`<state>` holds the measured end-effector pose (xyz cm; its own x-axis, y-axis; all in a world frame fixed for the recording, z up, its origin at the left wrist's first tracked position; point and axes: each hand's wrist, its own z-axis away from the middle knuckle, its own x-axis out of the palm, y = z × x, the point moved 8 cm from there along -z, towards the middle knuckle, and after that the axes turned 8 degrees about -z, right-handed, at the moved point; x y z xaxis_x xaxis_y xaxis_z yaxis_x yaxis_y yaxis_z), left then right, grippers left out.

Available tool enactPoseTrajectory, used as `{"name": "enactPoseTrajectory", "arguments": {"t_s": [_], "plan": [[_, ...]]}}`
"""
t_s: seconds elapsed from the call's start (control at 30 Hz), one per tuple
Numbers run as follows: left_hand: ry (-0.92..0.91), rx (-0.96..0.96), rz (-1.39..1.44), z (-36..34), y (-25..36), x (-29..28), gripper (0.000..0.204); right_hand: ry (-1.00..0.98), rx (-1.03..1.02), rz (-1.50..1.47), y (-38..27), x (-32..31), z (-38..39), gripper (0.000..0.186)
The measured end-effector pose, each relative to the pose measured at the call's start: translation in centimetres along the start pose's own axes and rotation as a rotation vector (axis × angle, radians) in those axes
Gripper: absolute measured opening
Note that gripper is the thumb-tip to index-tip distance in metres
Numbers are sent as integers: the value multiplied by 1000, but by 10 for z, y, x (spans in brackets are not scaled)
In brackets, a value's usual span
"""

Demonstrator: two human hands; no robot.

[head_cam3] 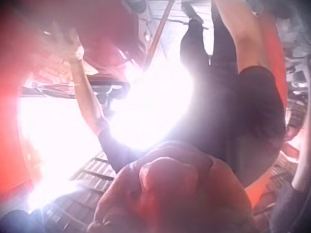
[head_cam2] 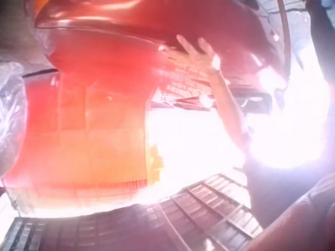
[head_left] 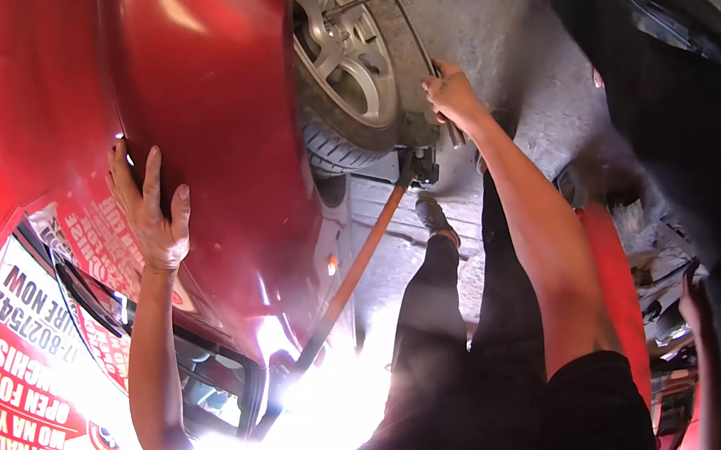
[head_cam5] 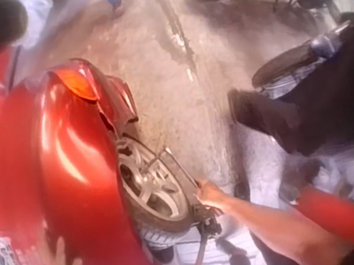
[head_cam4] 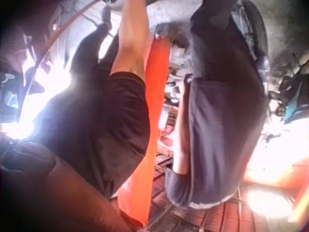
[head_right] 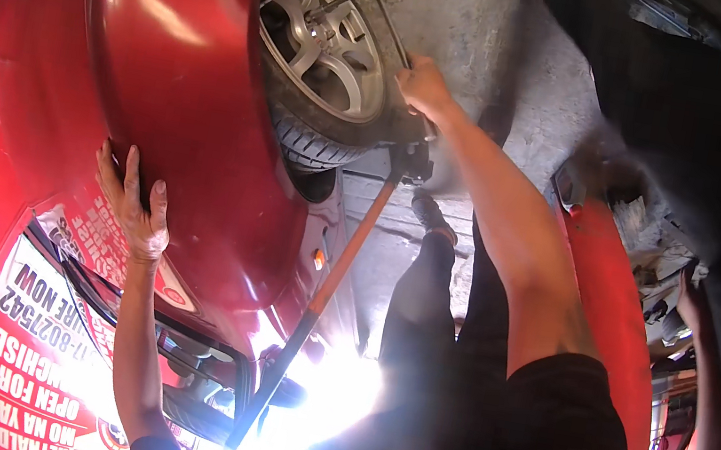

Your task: The person uses a floor jack to lift a red car, then uses a socket wrench to unscrew and remove lug nuts from a wheel.

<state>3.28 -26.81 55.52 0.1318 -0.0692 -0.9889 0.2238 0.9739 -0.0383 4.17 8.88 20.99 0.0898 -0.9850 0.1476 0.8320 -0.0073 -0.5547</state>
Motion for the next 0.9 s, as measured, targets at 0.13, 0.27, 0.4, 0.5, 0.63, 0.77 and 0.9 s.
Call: {"name": "enactPoseTrajectory", "arguments": {"t_s": [0.13,0.27,0.4,0.5,0.63,0.77,0.9], "plan": [[12,1,-19,0,2,-2,58,-141,182,-141,-32,25,-3,11],[29,14,-12,0,2,-2,57,-124,203,-89,-70,44,-13,9],[28,6,-16,-1,2,-6,57,-100,75,233,-35,41,-11,20],[12,-9,-24,0,3,0,58,24,-117,343,12,26,3,37],[58,8,30,-4,0,-4,58,45,-83,329,19,32,-6,55],[64,32,28,0,1,-6,58,19,-336,415,53,19,-10,64],[46,26,75,-4,2,6,57,6,-281,565,117,-8,-37,72]]}}
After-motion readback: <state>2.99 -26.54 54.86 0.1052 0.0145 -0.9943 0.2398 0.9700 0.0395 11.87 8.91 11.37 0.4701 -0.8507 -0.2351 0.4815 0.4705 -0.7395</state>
